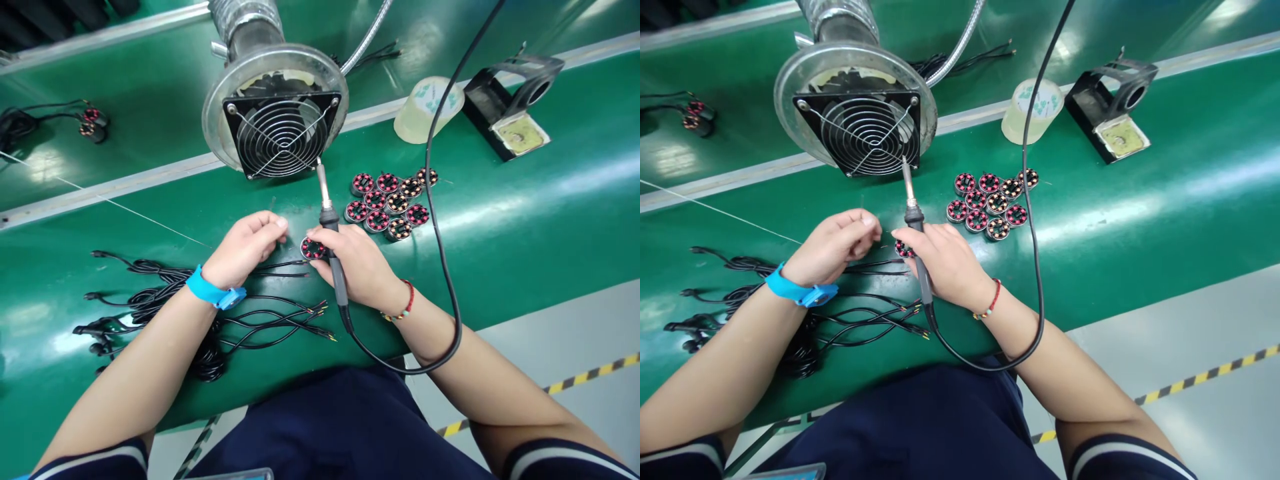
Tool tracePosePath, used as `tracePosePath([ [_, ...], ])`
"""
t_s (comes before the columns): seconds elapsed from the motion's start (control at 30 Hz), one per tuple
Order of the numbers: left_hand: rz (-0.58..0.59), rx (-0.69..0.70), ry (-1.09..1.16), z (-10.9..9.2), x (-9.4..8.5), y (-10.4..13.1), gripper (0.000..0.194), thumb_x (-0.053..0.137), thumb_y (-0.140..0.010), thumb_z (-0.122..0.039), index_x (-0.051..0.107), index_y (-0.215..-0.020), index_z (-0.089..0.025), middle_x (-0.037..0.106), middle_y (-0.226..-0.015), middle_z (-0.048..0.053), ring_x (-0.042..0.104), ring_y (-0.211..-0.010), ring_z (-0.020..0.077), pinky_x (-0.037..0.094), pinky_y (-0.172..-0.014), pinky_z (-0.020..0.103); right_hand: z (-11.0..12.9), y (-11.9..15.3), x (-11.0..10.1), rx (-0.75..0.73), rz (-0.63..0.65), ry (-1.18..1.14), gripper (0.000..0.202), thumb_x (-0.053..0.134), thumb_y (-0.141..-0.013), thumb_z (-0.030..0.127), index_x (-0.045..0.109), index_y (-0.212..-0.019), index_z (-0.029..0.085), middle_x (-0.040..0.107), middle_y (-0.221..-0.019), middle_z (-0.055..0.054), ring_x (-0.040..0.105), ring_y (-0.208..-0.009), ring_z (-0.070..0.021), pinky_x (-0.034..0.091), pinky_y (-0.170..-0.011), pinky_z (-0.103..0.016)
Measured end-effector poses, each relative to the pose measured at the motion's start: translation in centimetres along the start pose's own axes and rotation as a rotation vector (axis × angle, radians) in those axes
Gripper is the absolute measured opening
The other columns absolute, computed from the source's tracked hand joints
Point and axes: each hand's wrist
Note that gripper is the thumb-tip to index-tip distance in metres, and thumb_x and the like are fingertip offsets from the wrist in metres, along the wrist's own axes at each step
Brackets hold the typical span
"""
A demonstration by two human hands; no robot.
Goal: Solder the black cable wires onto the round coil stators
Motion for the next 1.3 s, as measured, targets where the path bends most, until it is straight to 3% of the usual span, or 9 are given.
tracePosePath([
  [0.13, 0.158, 0.041, -0.202, 0.09, 0.05, 0.32, 0.023, 0.061, -0.072, -0.037, 0.059, -0.07, -0.015, 0.053, -0.062, -0.002, 0.042, -0.056, 0.0078, 0.034, -0.055, 0.022, -0.06, -0.06, -0.11, -0.001, -0.051, 0.003, 0.03, 0.048, -0.094, 0.024, 0.046, -0.122, 0.016, 0.063, -0.104, -0.01, 0.059, -0.093, -0.0244, 0.046, -0.079, -0.037],
  [0.37, 0.05, 0.262, -0.409, 0.33, 0.17, 0.33, 0.021, 0.056, -0.077, -0.035, 0.06, -0.07, -0.016, 0.055, -0.067, 0.0, 0.045, -0.063, 0.0109, 0.037, -0.06, 0.023, -0.14, -0.02, -0.1, 0.008, -0.047, -0.061, 0.034, 0.05, -0.093, 0.025, 0.044, -0.126, 0.018, 0.063, -0.111, -0.009, 0.06, -0.096, -0.024, 0.047, -0.082, -0.038],
  [0.47, 0.016, 0.185, -0.323, 0.11, 0.17, 0.31, 0.026, 0.054, -0.078, -0.041, 0.056, -0.07, -0.016, 0.051, -0.063, -0.002, 0.043, -0.06, 0.0099, 0.036, -0.058, 0.022, -0.22, 0.03, -0.09, 0.034, -0.07, -0.06, 0.035, 0.052, -0.093, 0.028, 0.044, -0.126, 0.019, 0.063, -0.111, -0.009, 0.06, -0.098, -0.0251, 0.048, -0.084, -0.04],
  [0.67, 0.223, 0.018, -0.199, 0.26, 0.63, 0.27, 0.028, 0.059, -0.075, -0.042, 0.059, -0.068, -0.015, 0.059, -0.067, 0.0, 0.048, -0.062, 0.0096, 0.04, -0.06, 0.022, -0.16, -0.03, 0.03, 0.032, -0.122, -0.035, 0.032, 0.05, -0.095, 0.03, 0.043, -0.125, 0.019, 0.064, -0.109, -0.009, 0.062, -0.098, -0.0251, 0.05, -0.082, -0.04],
  [0.73, 0.194, -0.005, -0.126, 0.49, 0.56, 0.13, 0.025, 0.061, -0.073, -0.039, 0.058, -0.067, -0.015, 0.057, -0.065, 0.0, 0.045, -0.057, 0.0077, 0.037, -0.055, 0.021, -0.09, -0.08, 0.0, 0.031, -0.128, -0.056, 0.033, 0.051, -0.095, 0.031, 0.043, -0.124, 0.02, 0.063, -0.11, -0.009, 0.062, -0.098, -0.0245, 0.051, -0.081, -0.039],
  [0.87, 0.017, -0.034, 0.004, 0.66, 0.2, -0.07, 0.025, 0.057, -0.076, -0.04, 0.055, -0.069, -0.016, 0.048, -0.059, -0.003, 0.027, -0.045, 0.0047, 0.019, -0.043, 0.021, -0.01, -0.12, -0.15, 0.085, -0.112, -0.145, 0.037, 0.055, -0.092, 0.03, 0.042, -0.126, 0.02, 0.062, -0.113, -0.009, 0.062, -0.1, -0.0234, 0.052, -0.085, -0.04],
  [1.07, 0.047, 0.036, -0.204, 0.18, 0.62, 0.21, 0.024, 0.055, -0.078, -0.035, 0.052, -0.063, -0.016, 0.036, -0.051, -0.007, 0.029, -0.05, 0.0069, 0.028, -0.051, 0.022, -0.1, -0.03, -0.08, 0.075, -0.069, -0.189, 0.04, 0.058, -0.09, 0.027, 0.042, -0.126, 0.02, 0.062, -0.115, -0.01, 0.063, -0.102, -0.0239, 0.052, -0.086, -0.041],
  [1.2, -0.053, 0.087, -0.147, 0.4, 0.69, 0.09, 0.026, 0.05, -0.081, -0.04, 0.052, -0.069, -0.017, 0.035, -0.052, -0.007, 0.029, -0.05, 0.008, 0.027, -0.051, 0.022, -0.12, -0.02, -0.07, 0.025, -0.054, -0.187, 0.042, 0.059, -0.089, 0.022, 0.042, -0.127, 0.02, 0.062, -0.118, -0.009, 0.062, -0.104, -0.0234, 0.051, -0.086, -0.04],
  [1.3, 0.001, 0.075, -0.182, 0.49, 0.65, 0.01, 0.029, 0.049, -0.082, -0.041, 0.053, -0.068, -0.017, 0.037, -0.053, -0.006, 0.03, -0.05, 0.0078, 0.028, -0.051, 0.022, 0.02, -0.1, -0.2, -0.009, -0.046, -0.185, 0.039, 0.058, -0.088, 0.02, 0.043, -0.125, 0.02, 0.063, -0.117, -0.009, 0.062, -0.101, -0.0235, 0.051, -0.084, -0.039],
])
Point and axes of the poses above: each hand's wrist, its own y-axis away from the middle knuckle, its own x-axis out of the palm, z = x × y
